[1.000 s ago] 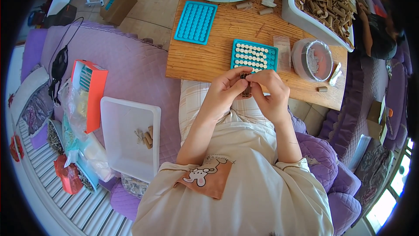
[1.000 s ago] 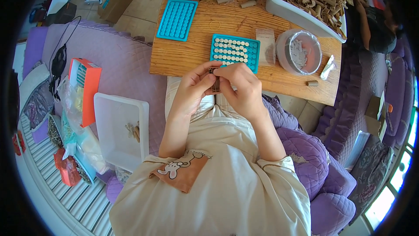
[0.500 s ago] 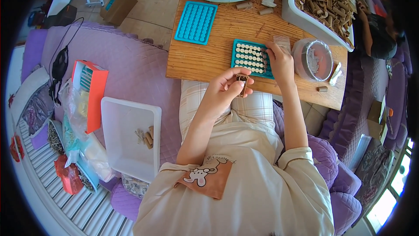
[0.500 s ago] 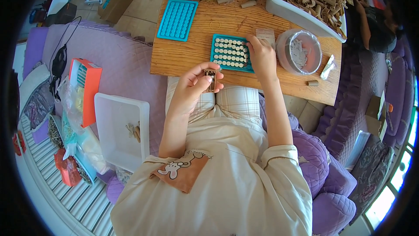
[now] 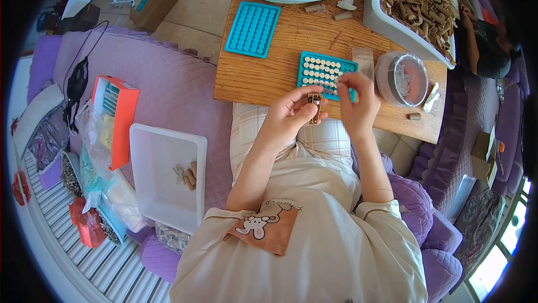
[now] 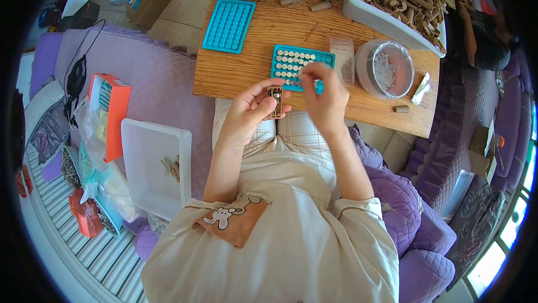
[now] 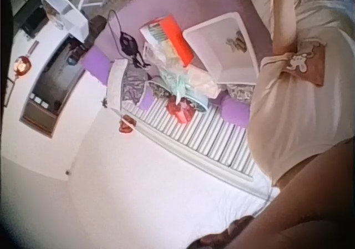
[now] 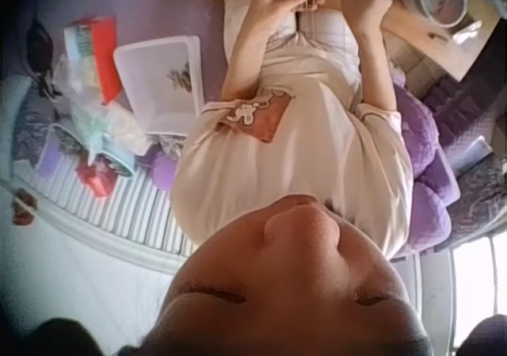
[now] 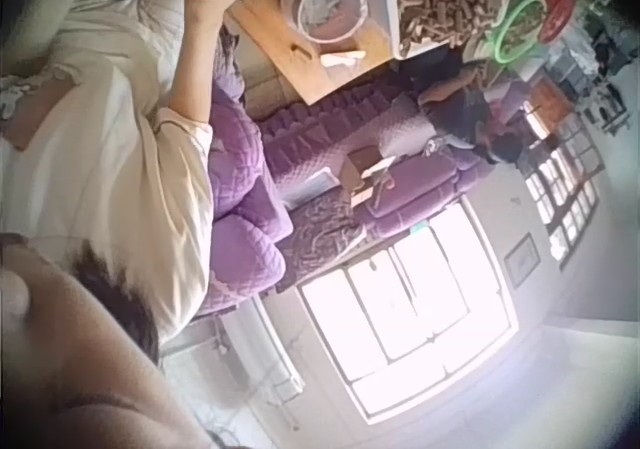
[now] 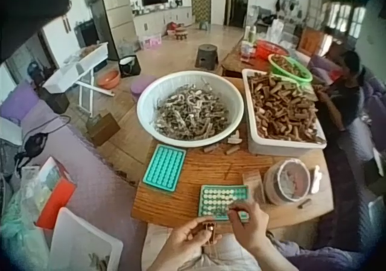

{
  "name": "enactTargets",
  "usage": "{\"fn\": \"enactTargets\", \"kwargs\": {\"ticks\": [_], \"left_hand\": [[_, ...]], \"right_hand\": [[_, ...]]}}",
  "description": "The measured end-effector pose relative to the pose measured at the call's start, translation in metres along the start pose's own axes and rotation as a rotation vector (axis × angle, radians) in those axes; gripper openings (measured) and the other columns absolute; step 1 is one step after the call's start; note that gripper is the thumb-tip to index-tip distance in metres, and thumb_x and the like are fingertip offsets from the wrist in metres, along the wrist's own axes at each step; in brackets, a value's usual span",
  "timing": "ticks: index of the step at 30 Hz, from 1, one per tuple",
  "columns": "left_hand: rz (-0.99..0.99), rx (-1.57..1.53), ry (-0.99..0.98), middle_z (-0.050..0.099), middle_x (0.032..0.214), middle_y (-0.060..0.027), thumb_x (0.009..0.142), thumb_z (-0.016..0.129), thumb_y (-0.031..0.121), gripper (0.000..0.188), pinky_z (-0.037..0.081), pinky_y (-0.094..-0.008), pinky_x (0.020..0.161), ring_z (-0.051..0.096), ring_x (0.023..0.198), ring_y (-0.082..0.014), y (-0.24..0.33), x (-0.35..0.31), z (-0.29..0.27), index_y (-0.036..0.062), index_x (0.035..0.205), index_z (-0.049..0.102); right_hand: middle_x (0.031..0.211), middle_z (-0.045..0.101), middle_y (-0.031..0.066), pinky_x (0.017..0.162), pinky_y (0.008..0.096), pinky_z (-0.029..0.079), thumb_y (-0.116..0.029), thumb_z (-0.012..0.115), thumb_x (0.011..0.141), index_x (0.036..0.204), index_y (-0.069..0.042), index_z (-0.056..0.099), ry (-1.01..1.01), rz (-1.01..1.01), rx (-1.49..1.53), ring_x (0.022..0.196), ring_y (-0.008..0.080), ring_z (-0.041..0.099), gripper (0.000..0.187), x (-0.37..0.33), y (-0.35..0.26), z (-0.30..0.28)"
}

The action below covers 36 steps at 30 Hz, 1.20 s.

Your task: The person sorts small components by hand, placing them into a blue grid tray.

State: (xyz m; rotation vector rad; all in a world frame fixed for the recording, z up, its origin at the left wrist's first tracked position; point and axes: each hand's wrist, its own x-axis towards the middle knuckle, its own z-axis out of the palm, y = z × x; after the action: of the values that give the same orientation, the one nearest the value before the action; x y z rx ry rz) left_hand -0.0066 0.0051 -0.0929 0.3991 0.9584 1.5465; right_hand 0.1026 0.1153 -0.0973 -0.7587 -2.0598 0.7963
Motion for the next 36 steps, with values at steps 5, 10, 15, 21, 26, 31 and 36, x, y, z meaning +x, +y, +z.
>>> {"fn": "enactTargets", "kwargs": {"ticks": [5,10,15,21,26,31,36], "left_hand": [[0.019,-0.062,0.014,0.056,0.094,-0.0067,0.082,0.052,0.014,0.034,0.049,-0.0271,0.070,0.057,0.081,-0.0137,-0.005,0.002,0.001,-0.0002,0.112,0.044],[0.009,-0.006,0.063,0.055,0.091,-0.0047,0.084,0.048,0.010,0.028,0.049,-0.0258,0.071,0.054,0.081,-0.0102,-0.008,0.002,0.000,-0.0004,0.110,0.045],[0.024,0.081,0.069,0.056,0.085,-0.0034,0.084,0.043,0.003,0.022,0.045,-0.0196,0.065,0.051,0.071,-0.0051,-0.011,0.005,-0.003,-0.0006,0.105,0.047],[0.080,0.176,0.099,0.056,0.088,-0.0082,0.084,0.042,0.006,0.021,0.044,-0.0231,0.063,0.054,0.070,-0.0107,-0.001,-0.001,0.000,0.0005,0.103,0.049],[0.074,0.142,0.075,0.055,0.089,-0.0091,0.083,0.042,0.006,0.021,0.043,-0.0229,0.062,0.054,0.070,-0.0119,-0.001,0.000,-0.002,0.0014,0.103,0.049],[0.055,0.125,0.040,0.055,0.089,-0.0095,0.083,0.043,0.007,0.022,0.044,-0.0240,0.062,0.054,0.070,-0.0128,-0.002,0.001,-0.002,0.0013,0.104,0.048],[0.041,0.092,0.030,0.055,0.090,-0.0093,0.084,0.044,0.008,0.023,0.046,-0.0259,0.065,0.056,0.073,-0.0142,-0.002,0.001,-0.003,0.0012,0.105,0.047]], "right_hand": [[0.075,0.058,0.0076,0.055,0.0280,0.047,0.006,0.060,0.067,0.084,-0.003,0.050,0.036,-0.163,0.002,0.064,0.0216,0.058,0.022,-0.010,-0.031,0.003],[0.075,0.058,0.0068,0.054,0.0293,0.047,0.005,0.061,0.066,0.081,-0.004,0.050,-0.090,-0.242,-0.033,0.064,0.0227,0.058,0.021,-0.012,-0.025,0.004],[0.075,0.058,0.0058,0.055,0.0292,0.046,0.005,0.059,0.067,0.081,-0.004,0.051,-0.141,-0.236,-0.035,0.064,0.0209,0.058,0.019,-0.015,-0.020,0.005],[0.079,0.059,0.0093,0.055,0.0284,0.046,0.001,0.055,0.073,0.089,-0.003,0.052,0.003,0.174,0.003,0.067,0.0193,0.059,0.018,-0.004,0.018,0.003],[0.079,0.060,0.0113,0.058,0.0314,0.046,-0.004,0.055,0.074,0.094,-0.004,0.050,-0.080,0.188,-0.253,0.069,0.0239,0.058,0.021,0.006,0.051,0.002],[0.076,0.059,0.0116,0.059,0.0365,0.045,-0.004,0.054,0.074,0.091,-0.004,0.050,-0.156,0.124,-0.363,0.070,0.0280,0.056,0.018,0.007,0.055,0.006],[0.076,0.057,0.0116,0.058,0.0380,0.044,-0.003,0.051,0.074,0.091,-0.003,0.048,-0.215,0.055,-0.418,0.068,0.0301,0.054,0.017,0.008,0.055,0.010]]}}
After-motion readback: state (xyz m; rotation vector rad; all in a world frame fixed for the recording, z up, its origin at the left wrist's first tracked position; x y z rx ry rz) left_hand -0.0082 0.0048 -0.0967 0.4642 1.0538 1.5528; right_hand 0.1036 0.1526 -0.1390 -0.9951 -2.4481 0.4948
